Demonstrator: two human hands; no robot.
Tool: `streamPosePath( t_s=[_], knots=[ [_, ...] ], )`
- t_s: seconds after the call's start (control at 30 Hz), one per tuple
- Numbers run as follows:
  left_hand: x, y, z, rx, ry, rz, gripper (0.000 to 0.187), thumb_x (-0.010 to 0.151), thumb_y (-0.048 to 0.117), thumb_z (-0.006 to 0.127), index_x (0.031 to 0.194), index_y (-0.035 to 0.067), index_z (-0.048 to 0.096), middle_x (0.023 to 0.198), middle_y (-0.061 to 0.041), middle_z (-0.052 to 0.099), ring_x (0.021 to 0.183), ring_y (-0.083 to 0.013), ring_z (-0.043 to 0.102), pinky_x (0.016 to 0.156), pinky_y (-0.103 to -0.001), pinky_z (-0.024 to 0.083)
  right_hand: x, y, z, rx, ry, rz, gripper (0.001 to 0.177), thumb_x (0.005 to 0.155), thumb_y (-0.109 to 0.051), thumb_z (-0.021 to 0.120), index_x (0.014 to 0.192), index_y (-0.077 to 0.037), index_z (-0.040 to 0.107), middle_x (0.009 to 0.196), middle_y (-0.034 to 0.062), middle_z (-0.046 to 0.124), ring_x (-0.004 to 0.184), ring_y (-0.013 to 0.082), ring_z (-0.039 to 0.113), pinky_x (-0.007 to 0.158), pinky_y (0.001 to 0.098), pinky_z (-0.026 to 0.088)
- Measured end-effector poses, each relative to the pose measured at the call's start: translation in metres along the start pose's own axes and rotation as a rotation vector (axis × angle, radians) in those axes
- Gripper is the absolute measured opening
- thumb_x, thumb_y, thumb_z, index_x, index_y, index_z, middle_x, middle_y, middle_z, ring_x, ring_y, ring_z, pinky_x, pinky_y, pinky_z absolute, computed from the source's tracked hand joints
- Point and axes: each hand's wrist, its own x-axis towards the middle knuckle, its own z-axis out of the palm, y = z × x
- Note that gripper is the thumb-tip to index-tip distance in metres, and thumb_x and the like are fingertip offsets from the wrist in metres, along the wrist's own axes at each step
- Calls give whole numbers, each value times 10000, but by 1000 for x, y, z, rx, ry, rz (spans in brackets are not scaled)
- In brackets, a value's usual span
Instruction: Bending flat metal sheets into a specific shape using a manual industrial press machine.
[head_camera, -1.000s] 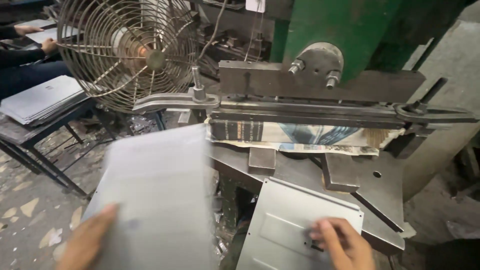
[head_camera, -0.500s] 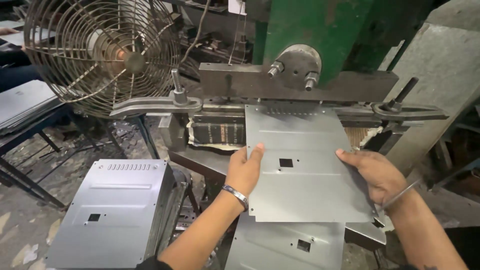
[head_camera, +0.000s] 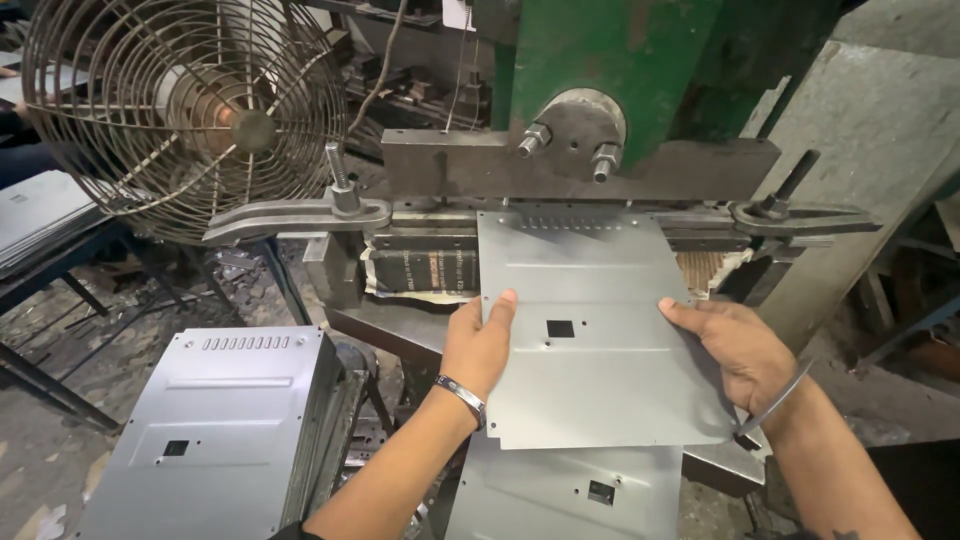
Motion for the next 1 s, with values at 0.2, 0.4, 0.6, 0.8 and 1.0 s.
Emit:
streamPosePath(
  t_s=[0.2, 0.4, 0.6, 0.8, 1.0],
  knots=[
    [3, -6, 1, -8, 3, -3, 416, 979, 360, 610, 1008, -48, 685, 768, -10, 617, 725, -96, 504, 694, -280, 476, 1, 2, -1, 24, -24, 11, 415, 920, -281, 701, 1152, 63, 698, 1016, 168, 766, 830, 258, 699, 745, 396, 562],
    [-22, -27, -9, -150, -74, -81, 562, 934, 437, 657, 1265, -18, 648, 1095, -56, 742, 1006, -129, 658, 902, -299, 510, -10, 0, 10, -271, 172, -309, 477, 927, -343, 722, 1194, 46, 651, 1117, 186, 736, 986, 303, 679, 883, 420, 524],
    [-116, -89, -48, -142, -499, -137, 552, 926, 275, 756, 1375, -17, 618, 1163, -189, 773, 1046, -296, 726, 844, -454, 519, -104, -38, 43, -867, 344, -1225, 561, 893, -326, 715, 1309, 19, 562, 1442, 227, 520, 1256, 393, 563, 1012, 458, 483],
    [-98, 91, -101, 960, -728, 165, 392, 914, 379, 675, 1231, 149, 664, 818, -118, 735, 824, -328, 719, 750, -458, 556, -155, -58, 60, -1287, 112, -1803, 757, 765, -492, 691, 1369, -61, 542, 1495, 144, 487, 1381, 385, 483, 1174, 520, 278],
    [-61, 130, -100, 1349, -506, 646, 342, 936, 340, 655, 1254, 217, 672, 975, -122, 718, 978, -352, 663, 860, -495, 482, -160, -37, 47, -1469, 30, -1289, 422, 866, -384, 710, 1223, -177, 621, 1119, 26, 724, 1094, 297, 677, 945, 462, 491]
  ],
)
